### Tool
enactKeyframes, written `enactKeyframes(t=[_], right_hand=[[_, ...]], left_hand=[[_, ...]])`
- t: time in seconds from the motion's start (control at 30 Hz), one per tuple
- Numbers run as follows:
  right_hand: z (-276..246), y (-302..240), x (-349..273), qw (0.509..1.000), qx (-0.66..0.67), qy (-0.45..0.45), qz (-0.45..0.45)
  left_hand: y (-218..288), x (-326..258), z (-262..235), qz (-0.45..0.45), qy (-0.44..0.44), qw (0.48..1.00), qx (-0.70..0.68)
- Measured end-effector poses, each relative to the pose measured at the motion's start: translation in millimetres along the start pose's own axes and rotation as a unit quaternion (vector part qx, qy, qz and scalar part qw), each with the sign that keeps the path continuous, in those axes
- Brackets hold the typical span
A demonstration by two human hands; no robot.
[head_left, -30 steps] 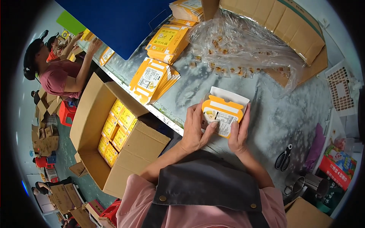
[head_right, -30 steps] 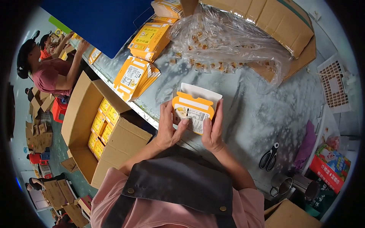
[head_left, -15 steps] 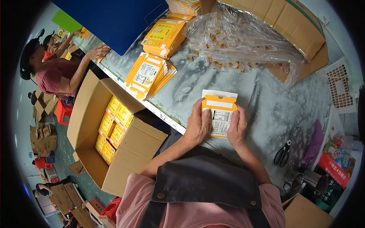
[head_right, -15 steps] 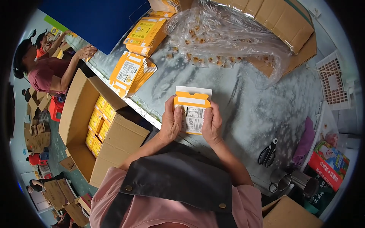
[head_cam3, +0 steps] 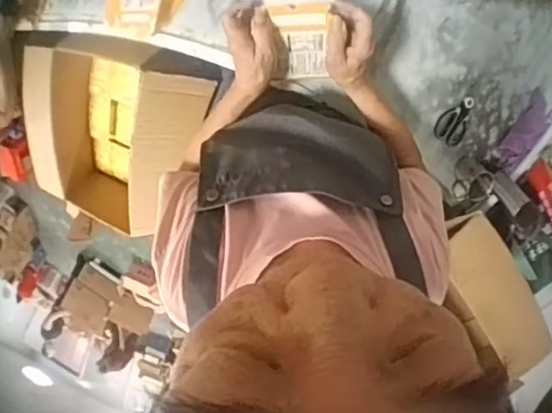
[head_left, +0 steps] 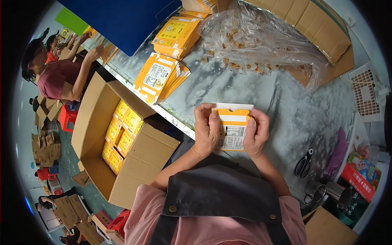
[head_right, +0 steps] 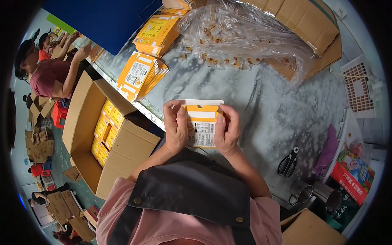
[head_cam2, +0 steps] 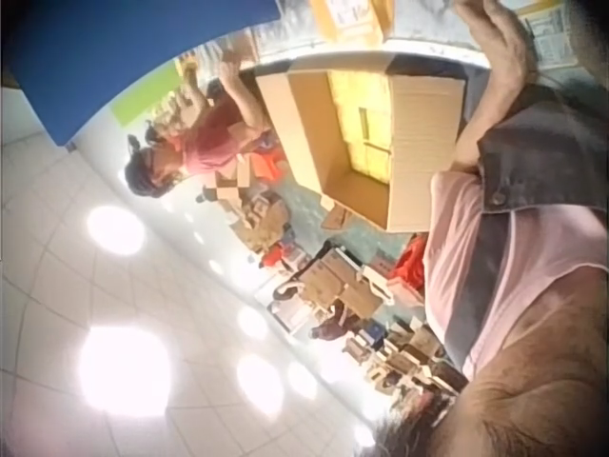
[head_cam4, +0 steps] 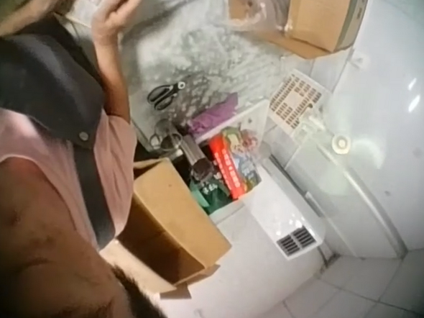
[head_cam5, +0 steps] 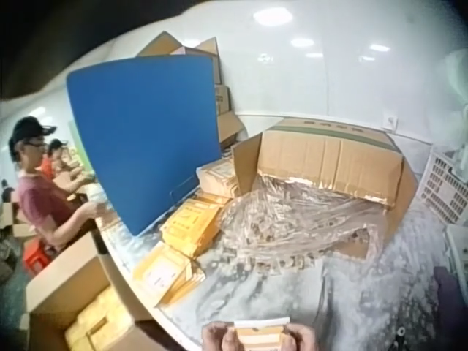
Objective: Packing small yellow product boxes into a larger cardboard shipping carton.
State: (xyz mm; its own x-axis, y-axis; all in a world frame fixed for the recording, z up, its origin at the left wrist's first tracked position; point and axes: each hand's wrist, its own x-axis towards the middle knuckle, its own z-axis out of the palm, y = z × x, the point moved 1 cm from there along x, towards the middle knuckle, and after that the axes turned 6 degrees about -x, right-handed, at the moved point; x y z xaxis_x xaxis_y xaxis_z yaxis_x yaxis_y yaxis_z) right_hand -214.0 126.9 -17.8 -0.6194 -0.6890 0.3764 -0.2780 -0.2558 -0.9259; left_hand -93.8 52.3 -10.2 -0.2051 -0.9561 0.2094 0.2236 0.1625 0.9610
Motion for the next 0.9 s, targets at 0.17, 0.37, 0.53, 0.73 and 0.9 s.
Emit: enactKeyframes(t=[0.17,0.37,0.53,0.73,0.9], right_hand=[[-7.1,-2.2,10.4,0.983,-0.133,-0.066,-0.105],[-7.6,0.2,11.2,0.979,-0.172,-0.093,-0.064],[-4.2,3.5,11.0,0.981,-0.166,-0.099,-0.004],[-3.1,-2.4,11.6,0.991,-0.115,-0.051,-0.047],[-6.6,-10.7,15.0,0.990,-0.052,0.001,-0.132]], left_hand=[[-2.9,0.3,-13.4,0.010,-0.079,0.994,0.081],[-4.8,1.0,-16.7,0.047,-0.117,0.982,0.142],[-1.5,-1.7,-16.7,-0.025,-0.117,0.989,0.088],[1.9,-10.3,-16.3,0.052,-0.166,0.983,0.051],[2.8,-11.2,-26.7,0.161,-0.199,0.964,0.068]])
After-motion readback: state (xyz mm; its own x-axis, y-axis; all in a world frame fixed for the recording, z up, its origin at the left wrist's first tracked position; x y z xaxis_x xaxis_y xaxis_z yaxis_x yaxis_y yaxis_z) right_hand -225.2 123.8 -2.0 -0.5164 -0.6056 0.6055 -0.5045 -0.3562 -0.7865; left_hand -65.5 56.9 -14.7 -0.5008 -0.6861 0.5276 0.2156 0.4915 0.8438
